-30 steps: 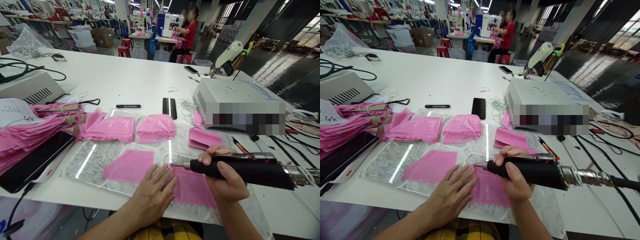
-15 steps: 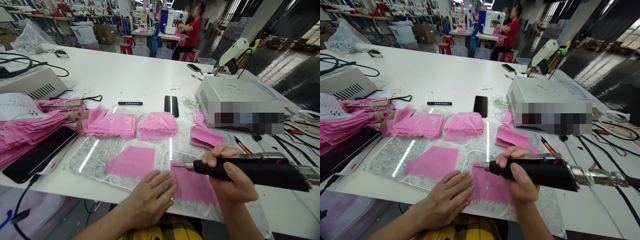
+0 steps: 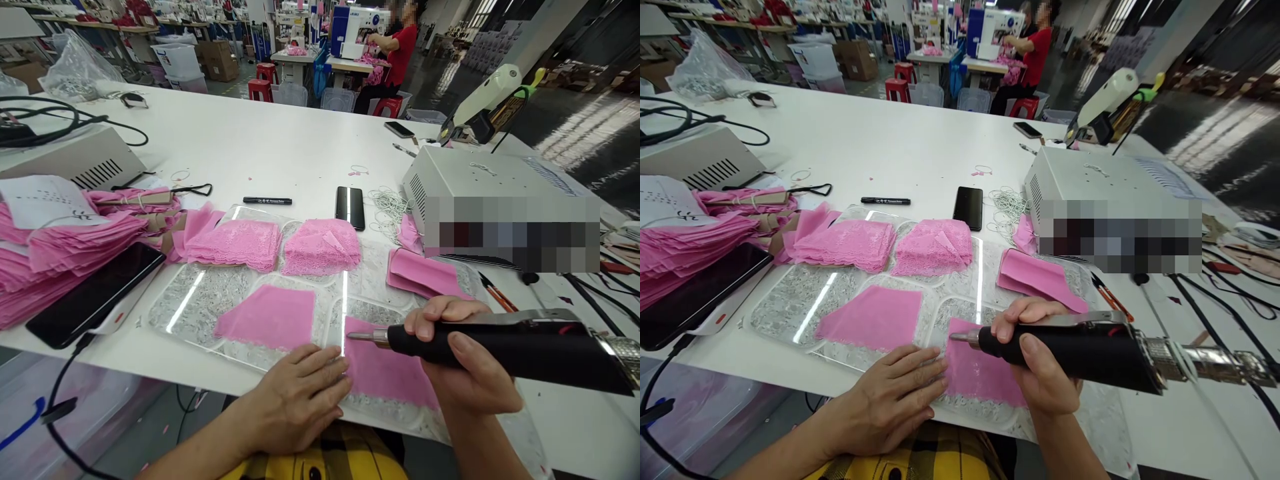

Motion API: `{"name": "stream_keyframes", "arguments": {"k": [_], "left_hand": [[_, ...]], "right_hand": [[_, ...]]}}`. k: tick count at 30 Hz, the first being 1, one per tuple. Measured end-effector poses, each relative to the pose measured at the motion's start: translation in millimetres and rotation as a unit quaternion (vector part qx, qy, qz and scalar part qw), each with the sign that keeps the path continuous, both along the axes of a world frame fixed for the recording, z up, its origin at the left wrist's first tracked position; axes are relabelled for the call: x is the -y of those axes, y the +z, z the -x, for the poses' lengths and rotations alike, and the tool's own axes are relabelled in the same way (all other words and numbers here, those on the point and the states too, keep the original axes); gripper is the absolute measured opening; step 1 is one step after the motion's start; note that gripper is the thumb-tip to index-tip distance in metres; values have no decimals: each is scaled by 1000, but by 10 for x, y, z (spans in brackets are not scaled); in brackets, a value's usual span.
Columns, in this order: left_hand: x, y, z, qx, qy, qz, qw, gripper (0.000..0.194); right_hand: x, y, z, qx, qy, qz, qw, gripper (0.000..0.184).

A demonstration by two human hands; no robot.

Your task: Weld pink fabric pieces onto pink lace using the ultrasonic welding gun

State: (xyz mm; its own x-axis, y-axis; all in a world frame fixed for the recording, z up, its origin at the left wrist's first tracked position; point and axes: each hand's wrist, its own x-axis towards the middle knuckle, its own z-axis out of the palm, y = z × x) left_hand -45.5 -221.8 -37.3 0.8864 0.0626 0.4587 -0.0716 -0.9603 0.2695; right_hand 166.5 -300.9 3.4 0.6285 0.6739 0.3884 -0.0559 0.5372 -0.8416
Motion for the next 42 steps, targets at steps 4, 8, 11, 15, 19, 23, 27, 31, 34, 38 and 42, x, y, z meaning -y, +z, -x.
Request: {"name": "stream_keyframes", "arguments": {"k": [4, 8, 11, 15, 19, 23, 27, 31, 34, 38, 42], "left_hand": [[0, -8, 9, -12, -7, -1, 1000, 29], [-2, 12, 20, 10, -10, 2, 1000, 28], [-4, 28, 26, 18, -18, 6, 1000, 27], [-3, 33, 23, 13, -12, 8, 1000, 26], [-4, 27, 16, 6, -13, 4, 1000, 27], [-6, 27, 12, 6, -16, 2, 1000, 28], [-7, 48, 20, 6, -13, 4, 1000, 27], [-19, 88, -6, 22, 5, -3, 1000, 25], [-38, 91, -95, 36, 40, -21, 998, 25], [-62, 33, -257, 18, 86, -40, 995, 28], [-73, -22, -324, 1, 95, -47, 994, 30]], "right_hand": [[-17, 6, -7, 18, 12, -4, 1000, 8], [25, 40, 1, 10, 22, -10, 1000, 11], [100, 61, 10, -4, 49, 1, 999, 12], [165, 44, 21, 4, 61, 12, 998, 13], [167, 13, 24, 3, 58, 12, 998, 13], [145, 10, 48, 9, 59, 13, 998, 10], [135, 19, 55, 1, 60, 8, 998, 10], [209, 51, -101, -20, -31, -9, 999, 13], [294, 67, -274, -12, -136, -17, 991, 13], [326, 26, -343, -9, -193, -12, 981, 15], [259, -31, -253, -7, -179, -11, 984, 16]]}}
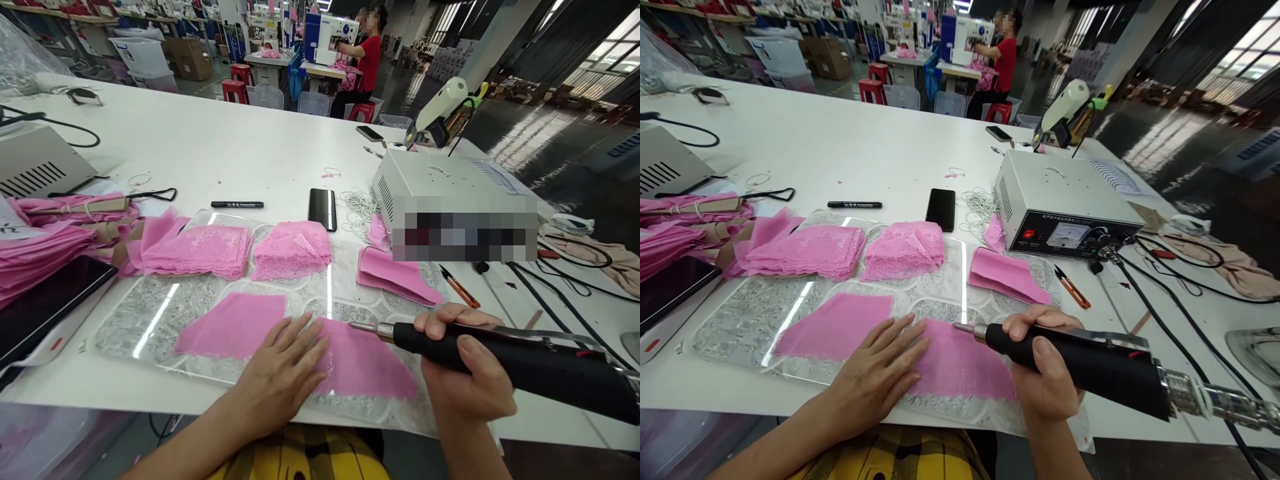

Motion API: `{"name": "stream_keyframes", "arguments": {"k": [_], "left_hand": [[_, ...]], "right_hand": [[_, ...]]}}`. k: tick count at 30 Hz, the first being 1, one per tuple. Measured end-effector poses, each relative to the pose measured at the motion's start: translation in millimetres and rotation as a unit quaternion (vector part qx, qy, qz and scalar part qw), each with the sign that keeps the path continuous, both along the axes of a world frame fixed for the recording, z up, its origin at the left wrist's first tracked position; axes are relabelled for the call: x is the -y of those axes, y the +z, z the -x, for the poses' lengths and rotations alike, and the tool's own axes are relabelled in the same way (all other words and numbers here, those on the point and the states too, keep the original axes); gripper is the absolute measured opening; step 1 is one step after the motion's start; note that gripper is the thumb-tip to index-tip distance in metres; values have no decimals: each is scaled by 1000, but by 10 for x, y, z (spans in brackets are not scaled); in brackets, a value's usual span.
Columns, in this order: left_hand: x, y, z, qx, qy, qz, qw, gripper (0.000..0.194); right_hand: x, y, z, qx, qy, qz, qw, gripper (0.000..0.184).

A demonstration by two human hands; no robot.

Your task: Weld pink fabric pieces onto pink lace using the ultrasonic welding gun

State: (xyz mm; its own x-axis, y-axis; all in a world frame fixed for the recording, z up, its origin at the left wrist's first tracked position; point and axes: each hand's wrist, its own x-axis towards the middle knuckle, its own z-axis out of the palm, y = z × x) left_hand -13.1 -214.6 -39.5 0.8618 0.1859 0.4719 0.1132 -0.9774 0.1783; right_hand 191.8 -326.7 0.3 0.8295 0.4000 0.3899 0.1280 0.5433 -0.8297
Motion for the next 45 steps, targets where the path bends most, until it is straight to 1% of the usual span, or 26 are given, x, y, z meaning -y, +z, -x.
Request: {"name": "stream_keyframes", "arguments": {"k": [3, 8, 13, 15, 17, 21, 23, 26, 31, 35, 39, 43, 45], "left_hand": [[-5, 1, 17, -16, 0, -1, 1000, 32], [-14, 4, 50, -40, 3, 4, 999, 33], [-19, -17, 51, -44, -2, 12, 999, 33], [-23, -15, 50, -37, -2, 12, 999, 33], [-28, -7, 51, -31, -4, 10, 999, 32], [-31, 6, 51, -25, -6, 7, 1000, 32], [-28, 5, 48, -22, -5, 7, 1000, 31], [-22, 1, 41, -16, -3, 5, 1000, 31], [-25, 4, 38, -15, -6, 7, 1000, 31], [-32, 21, 36, -14, -9, 8, 1000, 31], [-31, 53, 12, -21, -21, -5, 1000, 31], [-20, 54, -26, -29, -31, -16, 999, 31], [-16, 38, -35, -30, -29, -14, 999, 30]], "right_hand": [[-42, -19, 34, 7, 17, 1, 1000, 15], [-50, -23, 13, 13, 30, 6, 999, 14], [-63, -5, 20, 18, 36, 18, 999, 10], [-70, 8, 13, 12, 30, 19, 999, 10], [-58, 25, -18, -4, 10, 12, 1000, 12], [40, 62, -128, -27, -48, 5, 998, 13], [97, 65, -165, -21, -62, 13, 998, 13], [141, 41, -161, -6, -51, 21, 998, 13], [120, -9, -111, 4, -39, 19, 999, 13], [130, 5, -150, -6, -47, 16, 999, 14], [166, 16, -187, -14, -50, 9, 999, 14], [175, -21, -152, -31, -28, 16, 999, 14], [183, -41, -148, -40, -38, 16, 998, 14]]}}
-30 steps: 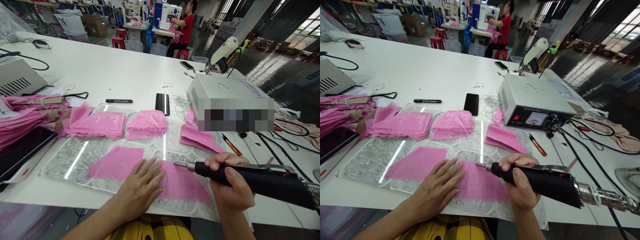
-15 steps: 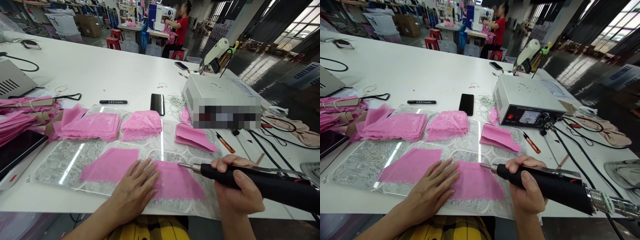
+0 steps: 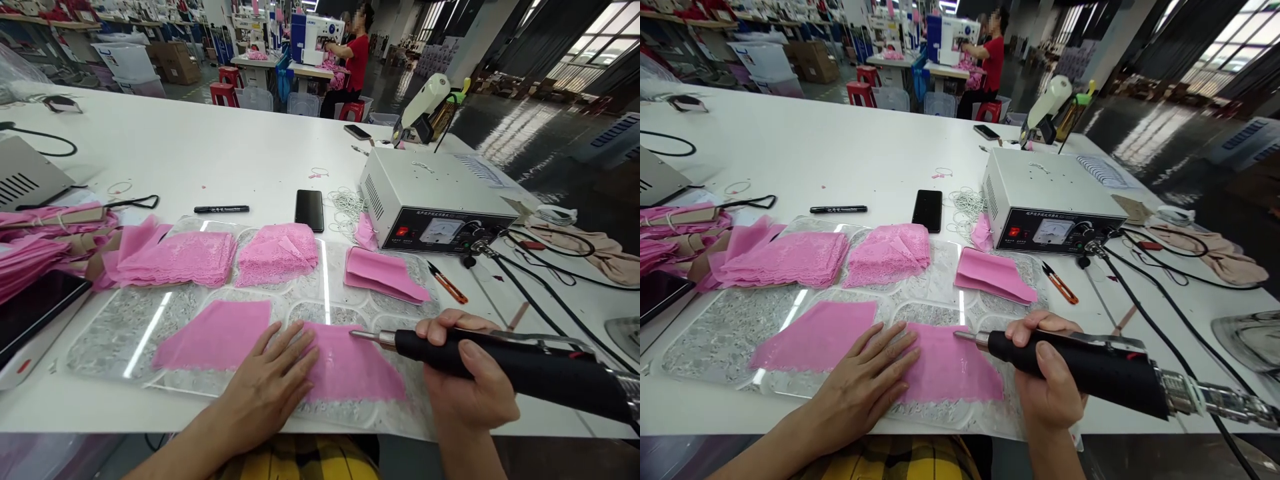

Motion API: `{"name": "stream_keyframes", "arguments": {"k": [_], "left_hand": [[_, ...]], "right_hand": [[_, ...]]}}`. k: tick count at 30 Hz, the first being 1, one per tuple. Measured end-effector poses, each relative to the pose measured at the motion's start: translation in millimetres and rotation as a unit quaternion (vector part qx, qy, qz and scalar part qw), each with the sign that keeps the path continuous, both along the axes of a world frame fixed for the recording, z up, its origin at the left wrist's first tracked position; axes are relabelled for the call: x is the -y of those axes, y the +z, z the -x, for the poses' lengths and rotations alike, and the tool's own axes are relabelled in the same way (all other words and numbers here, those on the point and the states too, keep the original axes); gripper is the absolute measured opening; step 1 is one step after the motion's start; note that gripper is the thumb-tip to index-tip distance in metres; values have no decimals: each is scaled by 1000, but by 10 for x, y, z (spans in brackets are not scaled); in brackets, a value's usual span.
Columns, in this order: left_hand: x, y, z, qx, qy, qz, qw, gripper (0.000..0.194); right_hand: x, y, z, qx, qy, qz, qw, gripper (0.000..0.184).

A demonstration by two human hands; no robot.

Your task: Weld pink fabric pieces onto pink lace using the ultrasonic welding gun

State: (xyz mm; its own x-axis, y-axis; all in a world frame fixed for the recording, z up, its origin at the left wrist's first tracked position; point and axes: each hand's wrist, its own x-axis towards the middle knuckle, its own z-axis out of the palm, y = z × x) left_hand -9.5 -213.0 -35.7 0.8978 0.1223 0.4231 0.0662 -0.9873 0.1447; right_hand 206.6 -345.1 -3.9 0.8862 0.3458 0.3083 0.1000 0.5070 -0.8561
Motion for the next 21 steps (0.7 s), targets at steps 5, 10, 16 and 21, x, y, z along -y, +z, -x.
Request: {"name": "stream_keyframes", "arguments": {"k": [5, 10, 16, 21], "left_hand": [[7, -36, 6, 2, 3, 6, 1000, 30], [16, -57, 8, -4, 1, 8, 1000, 32], [15, -69, 14, -6, 3, 8, 1000, 31], [12, -60, 25, -13, 2, 5, 1000, 32]], "right_hand": [[74, -14, -84, -22, -55, -8, 998, 12], [78, -1, -75, -4, -44, -12, 999, 13], [12, 4, -12, 23, -31, -4, 999, 14], [17, 31, -39, 13, -55, -9, 998, 14]]}}
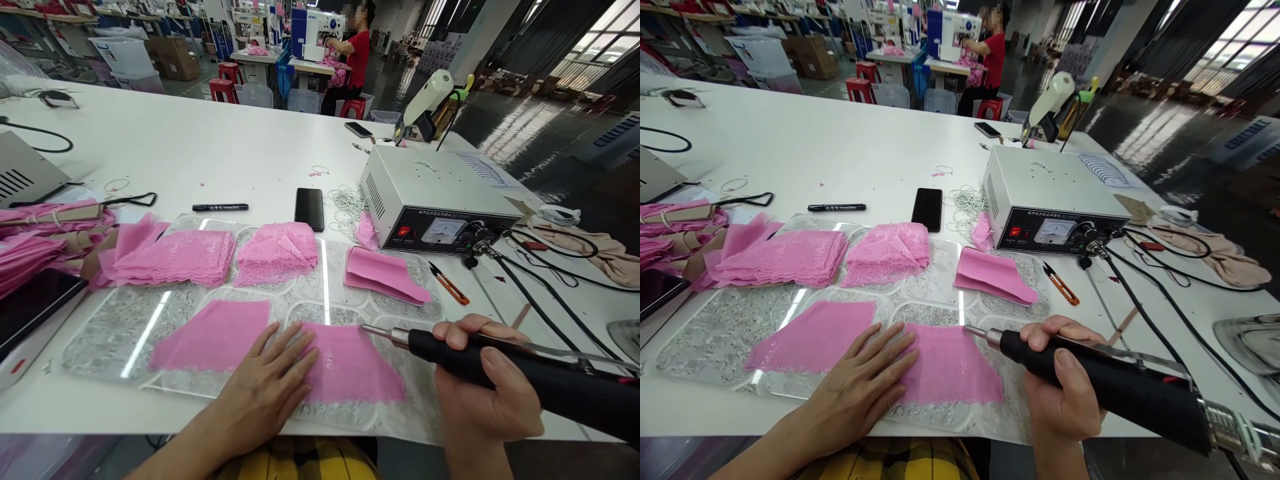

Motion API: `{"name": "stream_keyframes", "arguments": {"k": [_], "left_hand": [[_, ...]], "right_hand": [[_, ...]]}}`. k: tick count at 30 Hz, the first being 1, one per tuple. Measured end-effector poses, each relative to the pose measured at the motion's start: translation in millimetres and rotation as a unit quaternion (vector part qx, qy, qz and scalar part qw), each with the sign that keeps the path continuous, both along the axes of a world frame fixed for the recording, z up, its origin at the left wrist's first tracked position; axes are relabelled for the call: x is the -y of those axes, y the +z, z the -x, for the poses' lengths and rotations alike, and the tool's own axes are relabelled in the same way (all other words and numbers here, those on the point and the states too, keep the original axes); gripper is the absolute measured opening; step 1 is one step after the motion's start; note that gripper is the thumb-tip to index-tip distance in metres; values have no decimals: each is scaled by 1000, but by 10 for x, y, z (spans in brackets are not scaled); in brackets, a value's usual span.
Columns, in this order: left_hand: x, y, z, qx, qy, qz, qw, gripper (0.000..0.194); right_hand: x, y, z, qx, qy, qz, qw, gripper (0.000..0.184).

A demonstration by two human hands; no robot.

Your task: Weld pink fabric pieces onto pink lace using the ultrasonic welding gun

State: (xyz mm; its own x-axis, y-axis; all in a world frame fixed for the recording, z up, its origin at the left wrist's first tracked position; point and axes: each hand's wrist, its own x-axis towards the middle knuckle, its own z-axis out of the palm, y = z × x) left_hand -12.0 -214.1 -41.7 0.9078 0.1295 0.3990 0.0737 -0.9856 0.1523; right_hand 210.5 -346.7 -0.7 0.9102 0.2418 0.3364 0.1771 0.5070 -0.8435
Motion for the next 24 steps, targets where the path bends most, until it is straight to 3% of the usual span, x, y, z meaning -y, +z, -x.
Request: {"name": "stream_keyframes", "arguments": {"k": [16, 24], "left_hand": [[0, -3, -7, 17, 6, 13, 1000, 30], [-3, -27, -11, 23, 7, 11, 1000, 31]], "right_hand": [[-84, -40, 103, 53, 79, 7, 995, 10], [16, 3, -44, 5, -5, -12, 1000, 13]]}}
